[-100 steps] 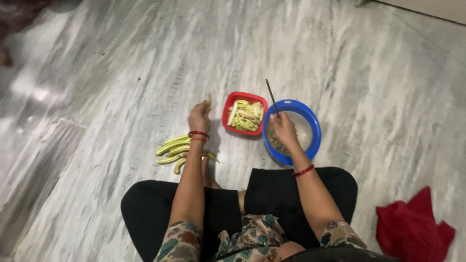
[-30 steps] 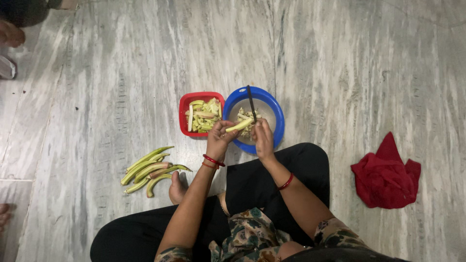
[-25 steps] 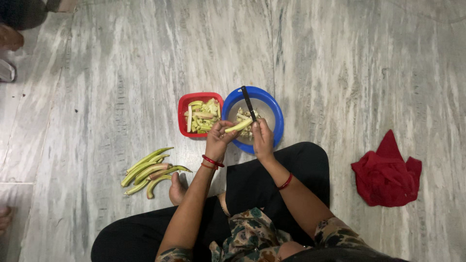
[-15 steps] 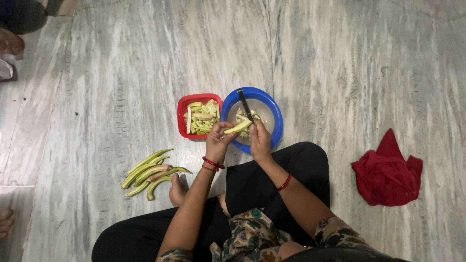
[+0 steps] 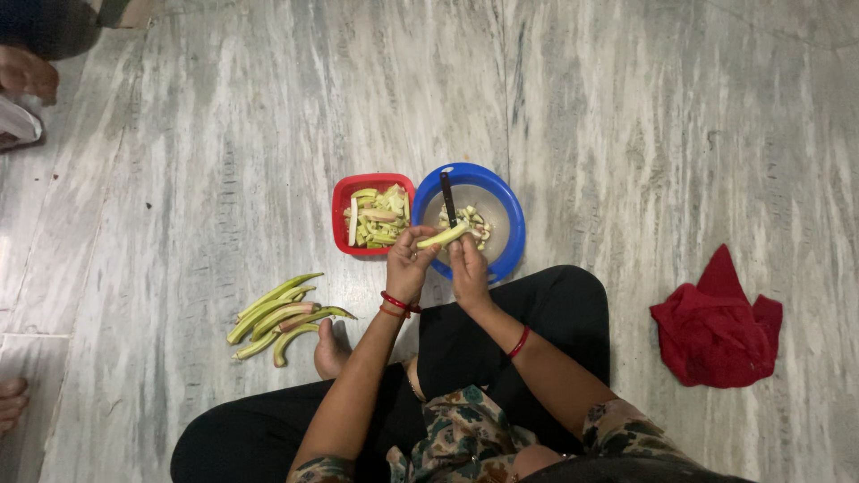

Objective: The person peels the skin off a vegetable using a knife and then chops it into small pieces on a red tray while sitting on the floor.

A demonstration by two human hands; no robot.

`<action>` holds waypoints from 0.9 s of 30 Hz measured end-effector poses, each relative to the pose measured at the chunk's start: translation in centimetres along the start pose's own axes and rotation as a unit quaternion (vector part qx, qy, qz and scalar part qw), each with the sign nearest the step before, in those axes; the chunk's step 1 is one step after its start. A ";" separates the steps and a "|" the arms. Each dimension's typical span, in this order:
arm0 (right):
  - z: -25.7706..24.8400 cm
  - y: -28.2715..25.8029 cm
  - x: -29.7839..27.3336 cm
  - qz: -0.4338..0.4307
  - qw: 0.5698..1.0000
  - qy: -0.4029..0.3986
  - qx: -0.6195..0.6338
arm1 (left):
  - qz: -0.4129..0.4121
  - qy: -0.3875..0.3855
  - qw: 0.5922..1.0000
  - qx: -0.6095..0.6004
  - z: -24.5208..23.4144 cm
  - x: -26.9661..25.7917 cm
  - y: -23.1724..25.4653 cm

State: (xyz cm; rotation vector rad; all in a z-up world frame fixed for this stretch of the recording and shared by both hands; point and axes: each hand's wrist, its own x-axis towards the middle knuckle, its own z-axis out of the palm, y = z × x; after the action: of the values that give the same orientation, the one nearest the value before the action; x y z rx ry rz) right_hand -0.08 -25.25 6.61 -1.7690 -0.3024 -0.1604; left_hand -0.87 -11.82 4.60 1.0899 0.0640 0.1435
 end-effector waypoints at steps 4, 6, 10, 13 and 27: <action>0.8 -0.7 -0.4 0.001 0.998 -0.022 0.054 | 0.031 -0.006 0.999 0.016 0.2 0.0 0.0; 1.0 -0.7 -0.4 0.003 0.998 -0.023 0.059 | 0.032 0.004 0.999 0.032 0.2 -0.1 0.1; 1.4 0.5 -0.9 0.048 0.999 -0.020 0.012 | 0.037 0.028 0.999 0.028 0.4 -0.4 -0.4; 2.2 1.2 -1.6 0.037 0.996 -0.063 -0.051 | 0.079 0.024 0.997 0.012 0.6 -0.3 -1.5; 2.9 2.8 -2.2 0.008 0.977 -0.174 -0.121 | 0.148 0.187 0.971 0.008 -5.1 2.6 2.4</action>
State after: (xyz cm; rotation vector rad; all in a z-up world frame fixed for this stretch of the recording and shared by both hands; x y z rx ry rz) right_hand -1.54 -23.27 2.74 -2.0403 -0.5389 0.1345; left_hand 0.89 -5.86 4.47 1.0716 0.2418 0.6178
